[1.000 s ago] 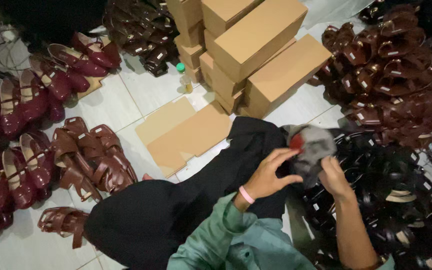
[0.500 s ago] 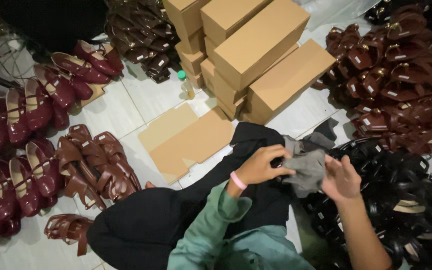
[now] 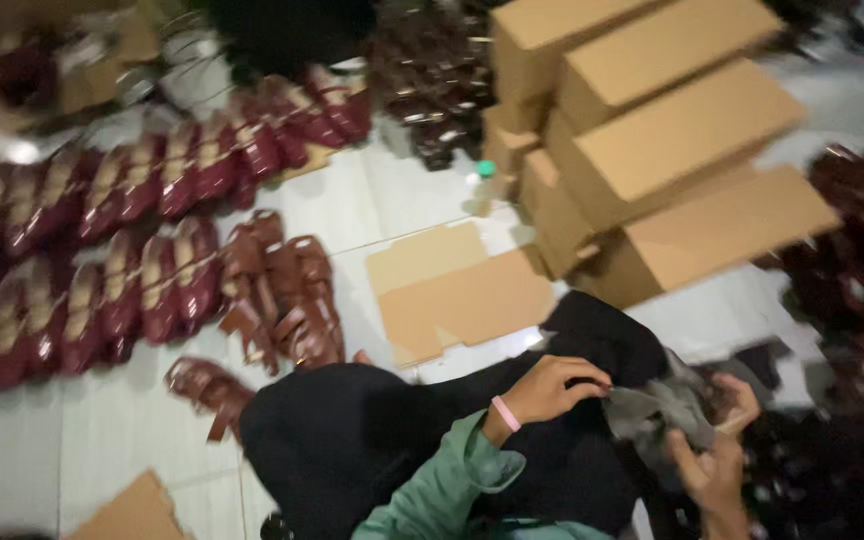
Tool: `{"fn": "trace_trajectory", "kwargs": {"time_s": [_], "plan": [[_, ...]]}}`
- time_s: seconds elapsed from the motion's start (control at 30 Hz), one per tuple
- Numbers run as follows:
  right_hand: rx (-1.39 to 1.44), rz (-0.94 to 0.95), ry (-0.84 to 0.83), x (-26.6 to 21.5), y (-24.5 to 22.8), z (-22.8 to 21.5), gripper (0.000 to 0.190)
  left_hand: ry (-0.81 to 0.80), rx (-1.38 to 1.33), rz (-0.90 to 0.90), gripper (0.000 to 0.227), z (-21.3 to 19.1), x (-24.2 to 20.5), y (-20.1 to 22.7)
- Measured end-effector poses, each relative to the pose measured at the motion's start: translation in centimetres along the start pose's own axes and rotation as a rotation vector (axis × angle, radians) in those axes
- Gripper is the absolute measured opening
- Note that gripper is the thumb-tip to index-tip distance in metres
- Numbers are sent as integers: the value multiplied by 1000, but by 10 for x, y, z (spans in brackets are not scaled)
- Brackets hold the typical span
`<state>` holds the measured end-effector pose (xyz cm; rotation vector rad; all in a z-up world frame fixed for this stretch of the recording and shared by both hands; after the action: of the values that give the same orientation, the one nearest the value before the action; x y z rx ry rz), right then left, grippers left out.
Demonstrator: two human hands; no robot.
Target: The person sits on the floor and packs brown sandals into cardboard boxes. They pick up a pair of sandals, place them inside a box, close the box, and stack it. The person also wipes the sandals with a cloth before packing them.
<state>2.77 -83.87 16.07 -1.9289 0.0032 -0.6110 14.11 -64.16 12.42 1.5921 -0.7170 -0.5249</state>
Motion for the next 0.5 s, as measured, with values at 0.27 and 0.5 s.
{"fn": "trace_trajectory", "kwargs": {"time_s": [0.27,0.5], "plan": [[-225,23,-20,99,-6,123,28,660,-107,-150,29,-188,-55,-83],[-547,-454,-165,199,19,236,29,1669,761,-714,52,-468,-259,-107]]}}
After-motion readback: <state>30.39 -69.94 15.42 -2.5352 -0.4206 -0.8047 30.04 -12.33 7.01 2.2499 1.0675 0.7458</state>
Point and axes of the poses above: each hand's wrist, its own x-axis towards the middle knuckle, its own z-axis out of the palm, y = z × x, the point moved 8 cm from there along x, towards the middle knuckle, and after that the axes turned 10 degrees about -z, right-handed, at the moved point
